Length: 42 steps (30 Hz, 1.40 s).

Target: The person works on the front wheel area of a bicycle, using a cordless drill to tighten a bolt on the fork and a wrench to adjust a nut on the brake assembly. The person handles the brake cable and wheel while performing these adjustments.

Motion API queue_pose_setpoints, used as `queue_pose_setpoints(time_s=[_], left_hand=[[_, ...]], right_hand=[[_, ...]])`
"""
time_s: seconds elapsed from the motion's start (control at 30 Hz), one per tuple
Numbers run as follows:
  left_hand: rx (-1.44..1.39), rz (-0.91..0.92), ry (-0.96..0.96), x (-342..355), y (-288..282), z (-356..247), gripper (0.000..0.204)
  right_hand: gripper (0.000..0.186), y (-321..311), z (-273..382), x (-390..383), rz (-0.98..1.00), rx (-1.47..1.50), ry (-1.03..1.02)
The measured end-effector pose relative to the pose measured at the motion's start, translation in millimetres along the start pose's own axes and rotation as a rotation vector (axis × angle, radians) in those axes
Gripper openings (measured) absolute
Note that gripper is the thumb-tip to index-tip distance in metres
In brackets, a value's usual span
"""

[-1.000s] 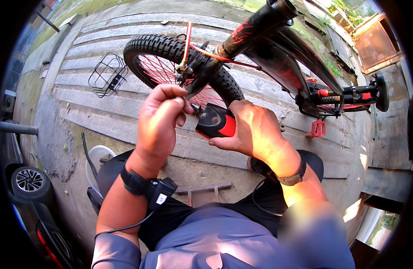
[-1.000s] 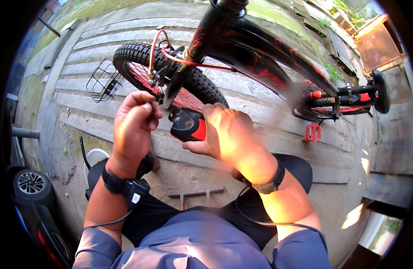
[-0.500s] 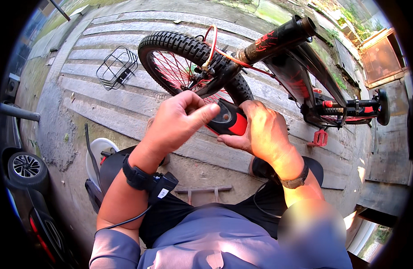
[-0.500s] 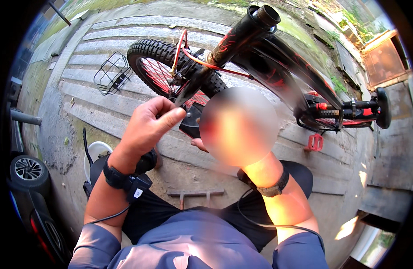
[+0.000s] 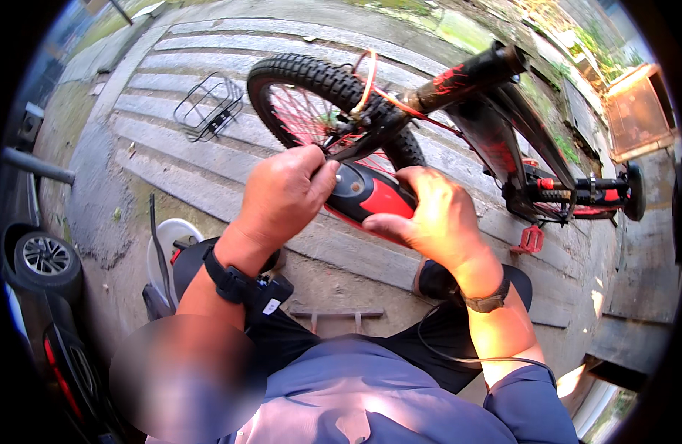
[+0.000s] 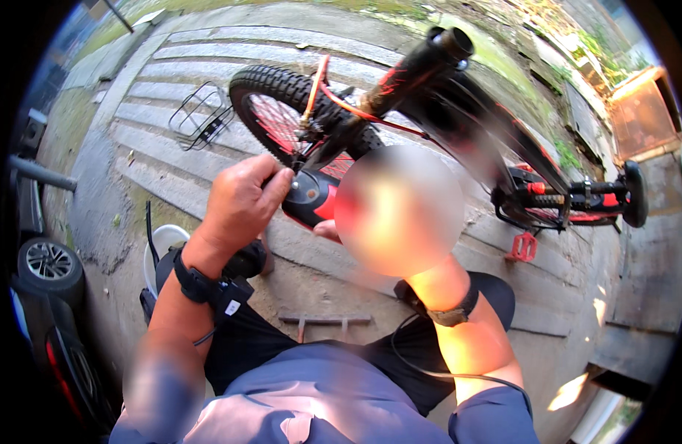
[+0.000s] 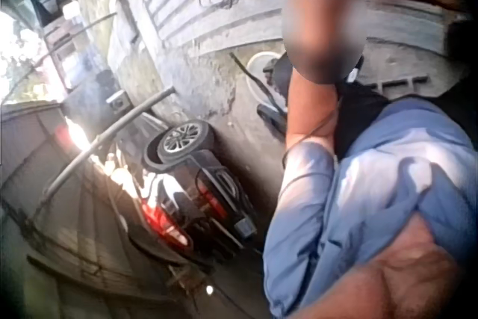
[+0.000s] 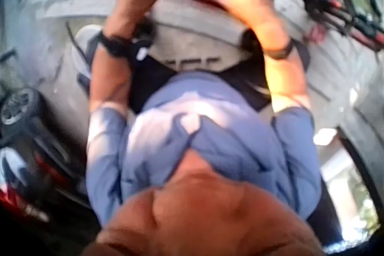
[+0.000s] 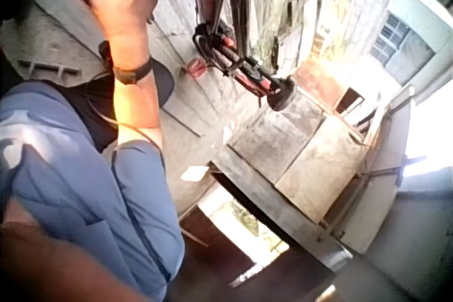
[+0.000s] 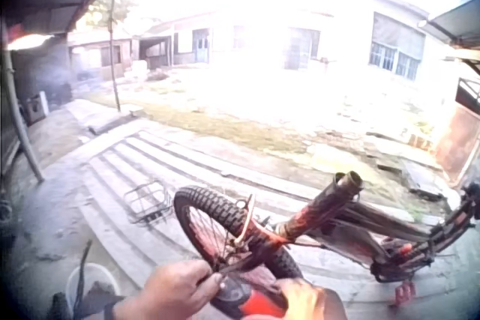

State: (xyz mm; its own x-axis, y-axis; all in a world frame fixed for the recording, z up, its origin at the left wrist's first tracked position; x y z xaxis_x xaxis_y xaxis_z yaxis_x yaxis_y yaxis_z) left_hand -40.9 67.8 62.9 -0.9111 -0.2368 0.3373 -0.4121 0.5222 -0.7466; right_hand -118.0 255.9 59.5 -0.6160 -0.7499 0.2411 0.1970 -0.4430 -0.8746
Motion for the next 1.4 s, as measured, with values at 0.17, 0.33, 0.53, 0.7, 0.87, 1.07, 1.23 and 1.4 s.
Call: queue_pose_setpoints(time_s=[0.17,0.33,0.53,0.7,0.87,1.07,1.23,1.4], left_hand=[[-0.05,-0.158,-0.191,-16.5,-87.9,44.0,0.028],[-0.178,-0.43,-0.565,-98.1,-190.2,124.6,0.025],[-0.411,-0.706,-0.988,-261.7,-216.3,219.4,0.027],[-0.544,-0.821,-1.331,-386.0,-157.5,259.3,0.025],[-0.618,-0.842,-1.665,-446.9,-88.6,285.9,0.023],[-0.769,-0.874,-1.893,-476.4,-30.8,306.8,0.02],[-0.83,-0.89,-1.97,-480.5,-2.4,318.4,0.02],[-0.864,-0.905,-1.993,-483.8,8.6,334.3,0.021]], right_hand=[[0.052,-12.9,3.1,9.6,-0.027,0.214,-0.044],[0.031,7.8,-16.9,1.1,0.019,0.833,0.308],[0.031,39.2,-21.4,8.6,0.084,0.585,0.149],[0.025,72.4,-11.2,8.7,0.304,0.713,0.236],[0.021,87.5,-17.9,5.3,0.397,0.602,0.277],[0.02,104.3,-33.8,1.2,0.441,0.492,0.354],[0.019,120.3,-44.6,-0.8,0.491,0.459,0.391],[0.018,133.6,-41.2,1.9,0.52,0.467,0.402]])
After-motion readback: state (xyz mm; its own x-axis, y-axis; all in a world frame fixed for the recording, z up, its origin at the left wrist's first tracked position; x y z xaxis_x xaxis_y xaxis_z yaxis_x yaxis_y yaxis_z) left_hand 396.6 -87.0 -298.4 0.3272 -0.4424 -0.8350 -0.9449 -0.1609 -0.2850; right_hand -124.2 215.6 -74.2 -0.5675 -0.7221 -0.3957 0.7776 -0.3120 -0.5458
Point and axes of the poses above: each hand's wrist, its own x-axis towards the middle knuckle, its own y-axis out of the palm, z = x × y, the point moved 6 cm from there along x, towards the middle knuckle, and after that the axes turned 4 degrees about x, right-handed, at the moved point
